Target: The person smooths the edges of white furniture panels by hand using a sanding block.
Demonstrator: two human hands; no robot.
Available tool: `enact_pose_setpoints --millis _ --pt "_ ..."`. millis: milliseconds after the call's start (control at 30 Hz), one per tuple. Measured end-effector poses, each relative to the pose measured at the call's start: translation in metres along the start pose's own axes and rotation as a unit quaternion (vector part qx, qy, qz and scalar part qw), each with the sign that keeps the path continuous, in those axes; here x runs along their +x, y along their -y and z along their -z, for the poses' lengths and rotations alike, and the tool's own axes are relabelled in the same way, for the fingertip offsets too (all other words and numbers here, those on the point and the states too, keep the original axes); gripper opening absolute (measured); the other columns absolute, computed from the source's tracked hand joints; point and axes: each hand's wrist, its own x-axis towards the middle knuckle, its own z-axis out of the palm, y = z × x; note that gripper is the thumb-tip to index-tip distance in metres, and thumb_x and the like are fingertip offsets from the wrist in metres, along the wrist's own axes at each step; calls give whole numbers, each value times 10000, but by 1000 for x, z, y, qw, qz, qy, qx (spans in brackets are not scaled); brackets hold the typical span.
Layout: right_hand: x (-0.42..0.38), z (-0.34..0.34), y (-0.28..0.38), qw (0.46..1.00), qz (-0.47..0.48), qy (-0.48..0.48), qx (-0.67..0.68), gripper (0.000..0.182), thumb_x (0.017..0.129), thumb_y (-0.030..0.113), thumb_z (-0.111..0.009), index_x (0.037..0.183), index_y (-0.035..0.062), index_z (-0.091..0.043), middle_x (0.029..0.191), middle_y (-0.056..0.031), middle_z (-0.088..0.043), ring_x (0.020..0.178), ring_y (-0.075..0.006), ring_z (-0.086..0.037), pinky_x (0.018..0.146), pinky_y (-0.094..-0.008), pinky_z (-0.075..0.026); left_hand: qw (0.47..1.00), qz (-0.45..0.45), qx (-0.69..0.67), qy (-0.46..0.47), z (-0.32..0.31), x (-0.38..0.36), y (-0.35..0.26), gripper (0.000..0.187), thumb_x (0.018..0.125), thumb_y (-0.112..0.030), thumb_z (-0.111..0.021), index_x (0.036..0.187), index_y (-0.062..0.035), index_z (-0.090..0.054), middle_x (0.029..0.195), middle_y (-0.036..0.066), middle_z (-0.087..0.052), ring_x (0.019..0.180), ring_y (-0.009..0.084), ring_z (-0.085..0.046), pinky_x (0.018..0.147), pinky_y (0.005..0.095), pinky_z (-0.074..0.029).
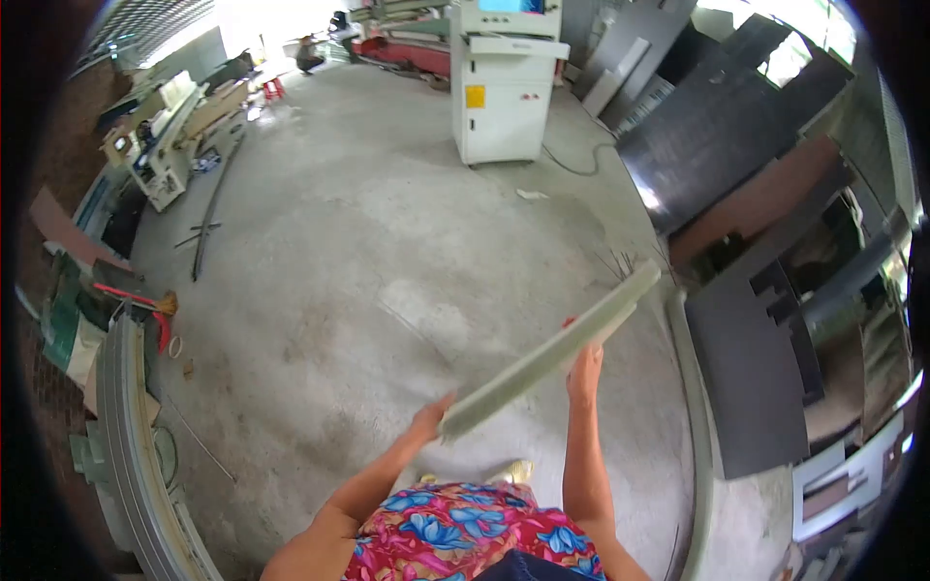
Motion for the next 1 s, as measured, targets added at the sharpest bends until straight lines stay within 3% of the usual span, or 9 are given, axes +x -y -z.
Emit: enact_pose_setpoints --millis 33,100,167,233,333,433,567,733,1000 --pt "1 -2 2 999 -25 -25 17 488 914 464 -516 1131 27 -534 1025 -63 -572 960 -155 -522 791 -325 -441 989 -6 146 24 2 9 24 626 826 -237 -619 1379 -69 -376 1212 181 -575 1116 318 -553 939 384 -426" --pt "10 -5 9 997 -37 -55 45 526 913 466 -519 1169 7 -510 1018 -69 -577 963 -172 -538 778 -333 -456 994 64 80 -24 69 -21 -84 726 782 -249 -683 1391 -47 -345 1286 190 -520 1176 300 -517 985 371 -401" --pt "17 1 7 997 -29 -51 49 531 914 461 -521 1190 8 -498 1017 -69 -580 932 -182 -560 747 -335 -474 969 -125 -192 -93 105 -32 -109 797 776 -281 -695 1413 -29 -288 1333 214 -465 1224 303 -473 1021 373 -370" --pt "25 9 -11 998 -23 -34 39 495 916 450 -523 1184 34 -509 979 -60 -586 837 -174 -582 694 -318 -493 913 -273 -260 -157 137 -65 -189 753 811 -265 -692 1412 -44 -297 1298 156 -501 1197 231 -489 978 381 -411" --pt "18 -9 -4 998 -26 -53 35 541 897 481 -542 1126 -10 -531 925 -60 -581 786 -148 -578 633 -300 -490 880 -422 -175 -128 144 -87 -263 850 781 -230 -714 1433 -26 -208 1323 225 -462 1206 304 -479 1010 367 -377" --pt "19 -18 -9 995 12 -89 41 544 901 494 -523 1036 -29 -581 900 -54 -578 845 -124 -540 680 -281 -440 901 -361 -90 -221 134 -84 -287 675 780 -171 -712 1341 -16 -369 1187 213 -574 1077 280 -583 905 366 -454" --pt "14 -7 1 991 -41 -123 32 482 882 447 -582 1038 -8 -559 795 -59 -574 622 -140 -558 539 -285 -473 911 -332 -27 -244 132 -57 -287 302 788 -142 -702 1025 3 -582 826 134 -684 735 238 -671 670 347 -508" --pt "-45 -2 33 971 -5 -238 18 373 890 359 -595 1004 7 -557 750 -66 -568 469 -124 -475 427 -285 -409 921 -330 -61 -200 114 -61 -282 231 796 -140 -700 958 14 -643 848 130 -694 747 196 -665 666 311 -504" --pt "-149 25 137 985 102 -127 -57 338 945 411 -452 926 74 -474 676 -7 -458 562 -71 -462 490 -236 -406 915 -343 -94 -188 92 -77 -281 223 787 -137 -700 934 26 -660 836 138 -697 732 185 -663 658 318 -503"
